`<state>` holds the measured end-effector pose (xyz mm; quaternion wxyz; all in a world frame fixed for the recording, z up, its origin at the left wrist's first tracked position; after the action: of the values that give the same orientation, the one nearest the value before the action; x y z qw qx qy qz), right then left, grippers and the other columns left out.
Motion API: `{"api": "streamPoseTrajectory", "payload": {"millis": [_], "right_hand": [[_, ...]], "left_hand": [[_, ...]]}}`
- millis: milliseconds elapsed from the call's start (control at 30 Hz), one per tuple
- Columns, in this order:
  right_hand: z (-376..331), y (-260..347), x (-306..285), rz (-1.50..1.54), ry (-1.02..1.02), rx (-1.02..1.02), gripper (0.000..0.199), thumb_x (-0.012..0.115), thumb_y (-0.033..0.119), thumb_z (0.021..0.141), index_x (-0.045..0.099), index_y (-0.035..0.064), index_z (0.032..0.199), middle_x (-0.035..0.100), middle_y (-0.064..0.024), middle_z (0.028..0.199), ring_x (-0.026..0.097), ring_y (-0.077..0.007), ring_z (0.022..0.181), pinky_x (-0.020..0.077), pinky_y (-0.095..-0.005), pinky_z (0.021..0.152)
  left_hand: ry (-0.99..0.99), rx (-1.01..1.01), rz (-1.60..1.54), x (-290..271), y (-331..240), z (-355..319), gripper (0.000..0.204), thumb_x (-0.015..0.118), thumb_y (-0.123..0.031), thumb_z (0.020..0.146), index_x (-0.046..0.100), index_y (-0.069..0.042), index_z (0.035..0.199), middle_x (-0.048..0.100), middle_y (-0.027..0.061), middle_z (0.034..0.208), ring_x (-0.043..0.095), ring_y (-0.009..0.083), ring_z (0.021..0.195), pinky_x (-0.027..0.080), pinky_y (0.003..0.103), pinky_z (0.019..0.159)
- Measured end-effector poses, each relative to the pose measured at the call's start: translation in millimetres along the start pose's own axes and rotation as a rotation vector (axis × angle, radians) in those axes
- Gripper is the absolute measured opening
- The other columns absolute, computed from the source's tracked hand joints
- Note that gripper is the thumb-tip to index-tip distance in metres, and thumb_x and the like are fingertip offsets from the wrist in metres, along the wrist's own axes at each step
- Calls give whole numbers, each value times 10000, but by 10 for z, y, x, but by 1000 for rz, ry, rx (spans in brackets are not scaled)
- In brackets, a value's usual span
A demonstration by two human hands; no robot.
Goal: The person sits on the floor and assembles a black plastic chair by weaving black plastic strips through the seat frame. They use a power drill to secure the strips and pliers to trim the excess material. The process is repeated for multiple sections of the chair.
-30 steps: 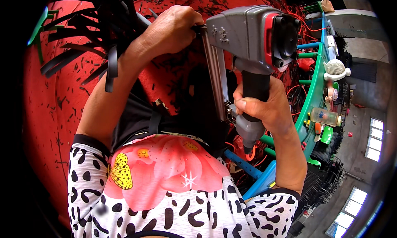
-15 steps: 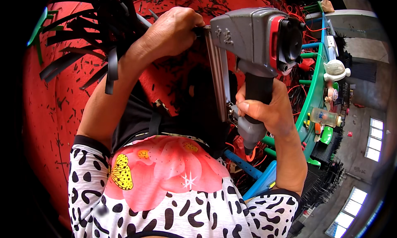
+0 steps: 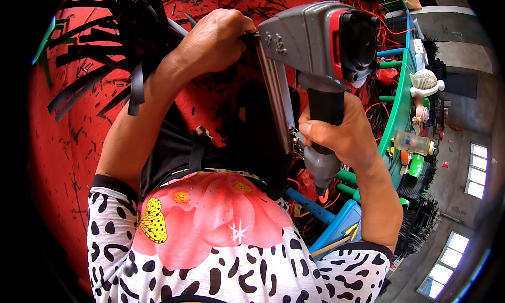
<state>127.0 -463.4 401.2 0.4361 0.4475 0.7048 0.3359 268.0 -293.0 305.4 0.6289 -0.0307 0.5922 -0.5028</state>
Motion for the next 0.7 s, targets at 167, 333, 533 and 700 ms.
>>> {"api": "streamPoseTrajectory", "payload": {"millis": [167, 333, 533, 700], "right_hand": [[19, 88, 24, 4, 31, 9, 306, 632, 102, 720, 549, -12, 991, 576, -60, 645, 553, -117, 573, 450, -267, 565], [16, 72, 51, 77, 6, 9, 263, 626, 168, 696, 555, -16, 871, 534, -71, 617, 543, -152, 556, 464, -300, 564], [-281, -108, -56, 138, -176, -100, 231, 636, 213, 721, 568, -4, 763, 567, -71, 638, 569, -146, 589, 457, -272, 608], [-808, -426, -491, 268, -479, -97, 311, 611, 157, 769, 513, -39, 991, 535, -63, 658, 540, -143, 574, 470, -278, 569]], "left_hand": [[18, -11, 0, 3, 4, 1, 222, 569, 4, 631, 662, -16, 831, 608, 212, 732, 602, 386, 774, 484, 430, 704], [41, -13, 24, 19, 23, 23, 236, 594, -4, 640, 672, -20, 862, 621, 202, 755, 609, 374, 786, 488, 419, 711], [79, -9, -8, -36, 58, 15, 272, 627, -20, 636, 671, -3, 904, 639, 198, 806, 631, 335, 806, 497, 386, 720], [117, 27, -11, -235, 145, -7, 313, 645, -21, 625, 667, 6, 936, 644, 189, 814, 638, 314, 776, 500, 363, 710]]}}
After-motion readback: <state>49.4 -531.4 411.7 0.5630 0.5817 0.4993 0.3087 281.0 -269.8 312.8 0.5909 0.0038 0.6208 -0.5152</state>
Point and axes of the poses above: each hand's wrist, its own z-axis towards the middle knuckle, its own x-axis out of the palm, y = z × x, the point moved 2 cm from there along z, towards the middle knuckle
